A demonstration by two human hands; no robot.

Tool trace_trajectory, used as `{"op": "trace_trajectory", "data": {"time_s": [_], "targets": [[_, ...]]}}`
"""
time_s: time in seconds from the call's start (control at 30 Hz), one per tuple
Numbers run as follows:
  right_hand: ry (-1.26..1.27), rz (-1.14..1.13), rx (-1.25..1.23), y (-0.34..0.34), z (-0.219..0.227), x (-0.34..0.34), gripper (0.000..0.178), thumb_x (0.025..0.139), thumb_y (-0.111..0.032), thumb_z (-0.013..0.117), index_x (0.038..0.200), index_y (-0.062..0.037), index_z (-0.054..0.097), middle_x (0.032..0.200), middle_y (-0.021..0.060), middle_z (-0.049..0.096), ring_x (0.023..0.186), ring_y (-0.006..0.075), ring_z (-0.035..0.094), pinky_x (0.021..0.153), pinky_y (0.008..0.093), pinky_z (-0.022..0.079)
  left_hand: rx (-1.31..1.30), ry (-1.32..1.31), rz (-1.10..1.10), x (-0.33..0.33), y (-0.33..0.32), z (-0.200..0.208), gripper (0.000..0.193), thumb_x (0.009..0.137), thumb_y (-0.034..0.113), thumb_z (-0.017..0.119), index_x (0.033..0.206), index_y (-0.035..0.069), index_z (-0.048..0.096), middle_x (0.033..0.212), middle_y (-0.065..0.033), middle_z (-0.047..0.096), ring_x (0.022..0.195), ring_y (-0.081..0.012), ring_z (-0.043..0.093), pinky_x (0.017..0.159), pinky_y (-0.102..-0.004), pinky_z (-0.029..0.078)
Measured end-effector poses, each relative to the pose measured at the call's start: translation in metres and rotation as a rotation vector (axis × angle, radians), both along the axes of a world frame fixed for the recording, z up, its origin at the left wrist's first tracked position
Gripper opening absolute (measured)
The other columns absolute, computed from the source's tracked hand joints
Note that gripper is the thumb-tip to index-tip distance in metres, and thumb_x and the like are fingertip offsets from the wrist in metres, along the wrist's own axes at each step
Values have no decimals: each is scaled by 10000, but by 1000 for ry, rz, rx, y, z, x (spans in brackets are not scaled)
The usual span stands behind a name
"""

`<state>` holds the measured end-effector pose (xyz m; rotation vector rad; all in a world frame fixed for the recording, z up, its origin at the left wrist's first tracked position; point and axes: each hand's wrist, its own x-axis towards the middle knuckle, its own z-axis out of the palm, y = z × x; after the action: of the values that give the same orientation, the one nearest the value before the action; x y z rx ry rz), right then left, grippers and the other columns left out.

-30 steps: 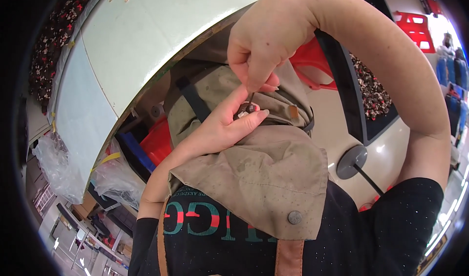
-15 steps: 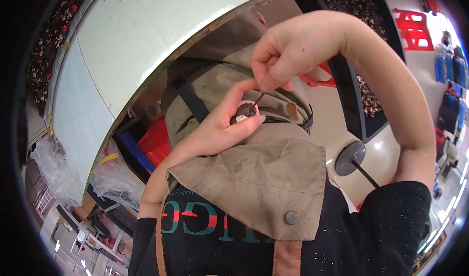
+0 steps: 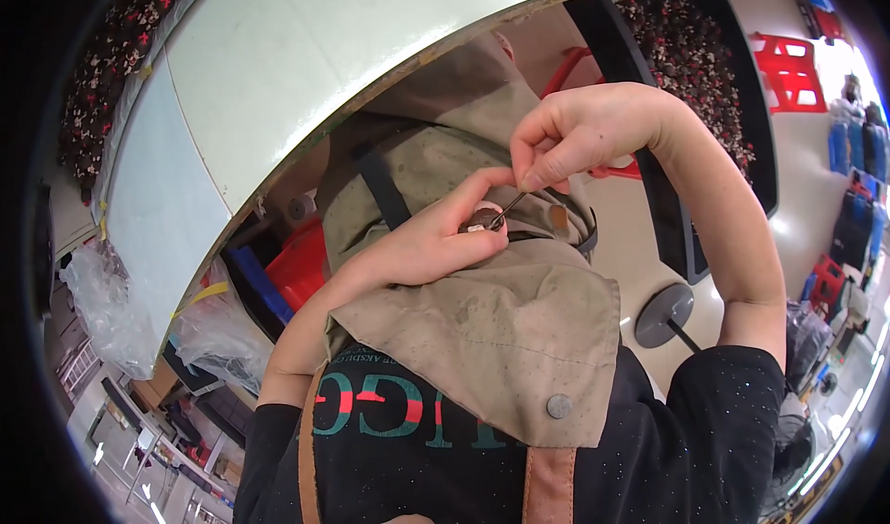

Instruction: Assembling small toy figures by gluing components together at a factory workbench.

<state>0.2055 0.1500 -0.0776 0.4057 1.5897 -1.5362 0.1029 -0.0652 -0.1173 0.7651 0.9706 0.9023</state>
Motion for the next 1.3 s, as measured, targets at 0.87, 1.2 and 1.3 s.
{"op": "trace_trajectory", "data": {"time_s": [0.87, 1.2, 1.3], "targets": [[168, -324, -71, -21, 5, 38, 133, 871, -120, 644, 896, 6, 612, 762, 7, 621, 684, 69, 571, 595, 230, 464, 25, -114, 62, -9, 5, 10, 703, 816, 36, 606, 1417, 76, 244, 762, 27, 436, 692, -39, 413, 629, -185, 330], [714, 116, 907, -58, 65, 21, 101, 792, -91, 638, 851, -55, 564, 696, 79, 577, 636, 273, 607, 539, 362, 473, -96, 74, 348, 9, 4, 4, 640, 836, 184, 702, 1358, 90, 345, 855, -3, 474, 763, -73, 489, 671, -236, 435], [736, 75, 931, -55, 65, 21, 97, 788, -85, 640, 838, -54, 564, 697, 80, 577, 634, 276, 605, 535, 362, 469, -38, 298, 418, 7, 2, 4, 529, 849, 197, 695, 1290, 62, 434, 900, -17, 490, 797, -90, 516, 705, -238, 448]]}}
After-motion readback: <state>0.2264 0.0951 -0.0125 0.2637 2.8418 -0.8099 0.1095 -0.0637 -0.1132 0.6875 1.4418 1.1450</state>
